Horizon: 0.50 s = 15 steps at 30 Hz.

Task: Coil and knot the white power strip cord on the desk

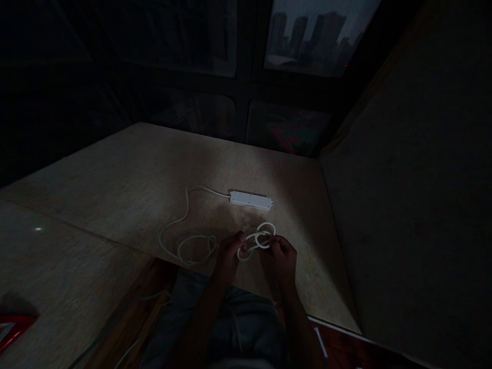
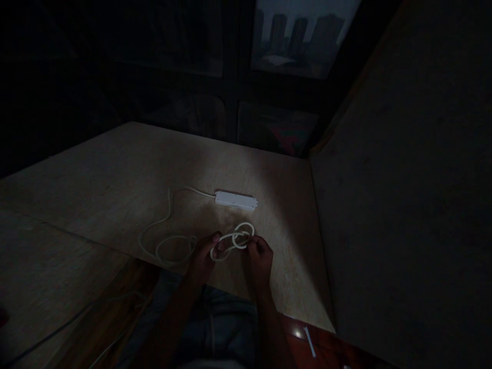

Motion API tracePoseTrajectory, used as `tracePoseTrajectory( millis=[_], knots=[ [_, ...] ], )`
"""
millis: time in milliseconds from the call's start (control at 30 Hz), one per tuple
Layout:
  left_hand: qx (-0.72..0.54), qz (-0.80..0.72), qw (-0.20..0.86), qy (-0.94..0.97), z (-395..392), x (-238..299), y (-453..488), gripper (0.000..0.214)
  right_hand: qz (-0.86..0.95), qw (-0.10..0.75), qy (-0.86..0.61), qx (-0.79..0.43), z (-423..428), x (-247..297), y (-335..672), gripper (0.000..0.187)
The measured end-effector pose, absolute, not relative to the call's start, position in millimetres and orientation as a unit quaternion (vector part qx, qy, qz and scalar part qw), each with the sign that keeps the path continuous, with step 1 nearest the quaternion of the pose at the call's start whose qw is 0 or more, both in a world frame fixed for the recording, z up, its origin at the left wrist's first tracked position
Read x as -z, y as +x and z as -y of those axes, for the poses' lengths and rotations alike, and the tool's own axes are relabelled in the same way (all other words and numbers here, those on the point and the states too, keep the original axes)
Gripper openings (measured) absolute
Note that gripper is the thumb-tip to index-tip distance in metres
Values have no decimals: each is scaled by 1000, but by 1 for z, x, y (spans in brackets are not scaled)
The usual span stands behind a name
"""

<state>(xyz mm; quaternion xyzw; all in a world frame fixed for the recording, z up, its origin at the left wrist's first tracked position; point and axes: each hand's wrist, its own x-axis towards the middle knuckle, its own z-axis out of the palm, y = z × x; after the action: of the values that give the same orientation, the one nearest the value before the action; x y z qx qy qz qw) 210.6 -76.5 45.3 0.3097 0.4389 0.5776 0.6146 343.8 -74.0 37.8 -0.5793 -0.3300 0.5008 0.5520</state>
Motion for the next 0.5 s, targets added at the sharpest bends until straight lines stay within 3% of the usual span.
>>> tracePoseTrajectory(
  millis=[167, 333, 500],
  knots=[
    [-530, -457, 618, 357, 76, -47, 197, 28, 391, 532, -576, -483, 77, -20, 348, 28],
    [-440, -516, 613, 405, 82, -61, 192, 49, 443, 500, -575, -472, 79, -23, 348, 33],
    [-356, -599, 453, 556, 85, -71, 201, 32, 456, 491, -573, -472, 81, -19, 347, 34]
  ],
)
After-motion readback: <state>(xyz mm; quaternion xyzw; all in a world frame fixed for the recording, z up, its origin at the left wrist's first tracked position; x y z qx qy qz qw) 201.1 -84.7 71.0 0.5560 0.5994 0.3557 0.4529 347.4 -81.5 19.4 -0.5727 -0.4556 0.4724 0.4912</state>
